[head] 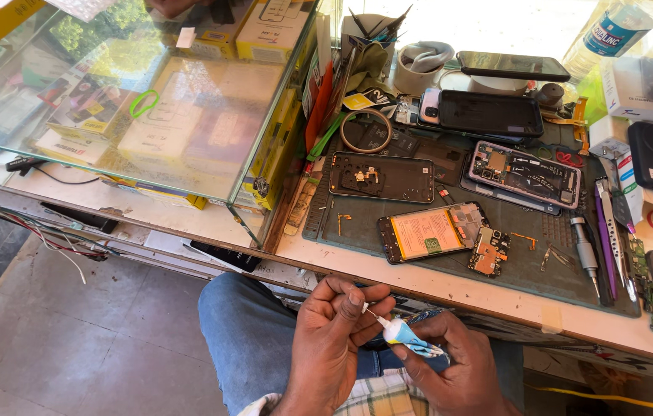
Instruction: The person is repairing a smartphone by handling its internal components. They remove the motherboard, apply adhesive to the battery, and use a screwdriver to adjust parts within the device's chassis.
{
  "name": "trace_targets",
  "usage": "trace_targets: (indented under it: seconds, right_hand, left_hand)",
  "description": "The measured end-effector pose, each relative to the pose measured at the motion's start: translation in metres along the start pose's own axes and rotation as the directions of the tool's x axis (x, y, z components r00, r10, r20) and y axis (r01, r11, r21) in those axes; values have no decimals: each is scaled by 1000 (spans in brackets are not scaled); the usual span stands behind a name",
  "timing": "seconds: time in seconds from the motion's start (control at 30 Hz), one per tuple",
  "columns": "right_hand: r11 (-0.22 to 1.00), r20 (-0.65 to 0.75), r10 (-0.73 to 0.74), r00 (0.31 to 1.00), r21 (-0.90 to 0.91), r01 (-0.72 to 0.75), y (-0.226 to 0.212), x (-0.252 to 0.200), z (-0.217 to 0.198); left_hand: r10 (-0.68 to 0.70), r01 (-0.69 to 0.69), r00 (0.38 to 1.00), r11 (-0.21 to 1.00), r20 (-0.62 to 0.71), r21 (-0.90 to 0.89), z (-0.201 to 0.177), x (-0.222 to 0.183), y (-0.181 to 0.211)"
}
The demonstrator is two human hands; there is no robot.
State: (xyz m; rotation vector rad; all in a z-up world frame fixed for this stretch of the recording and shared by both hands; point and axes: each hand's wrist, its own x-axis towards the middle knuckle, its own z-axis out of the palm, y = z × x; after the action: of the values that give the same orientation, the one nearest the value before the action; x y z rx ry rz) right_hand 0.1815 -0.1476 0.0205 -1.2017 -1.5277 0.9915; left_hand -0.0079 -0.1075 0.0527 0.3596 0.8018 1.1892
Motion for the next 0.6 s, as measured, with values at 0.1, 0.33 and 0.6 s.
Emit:
trace_targets:
  seconds: [0.1, 0.33, 0.6]
  right_hand:
    - [1000, -2, -8, 1000, -20, 8, -2, 1, -1]
    - [998, 6, 65, 998, 22, -65, -4, 0, -1]
    - [984, -19, -112, 994, -139, 108, -3, -2, -3]
  left_hand:
    - [15, -15, 1000, 1000, 15, 8, -1, 0, -1]
    - [10, -11, 1000, 1000, 23, 26, -2, 0, -2]
    - [64, -66, 996, 997, 57, 43, -4, 0, -5]
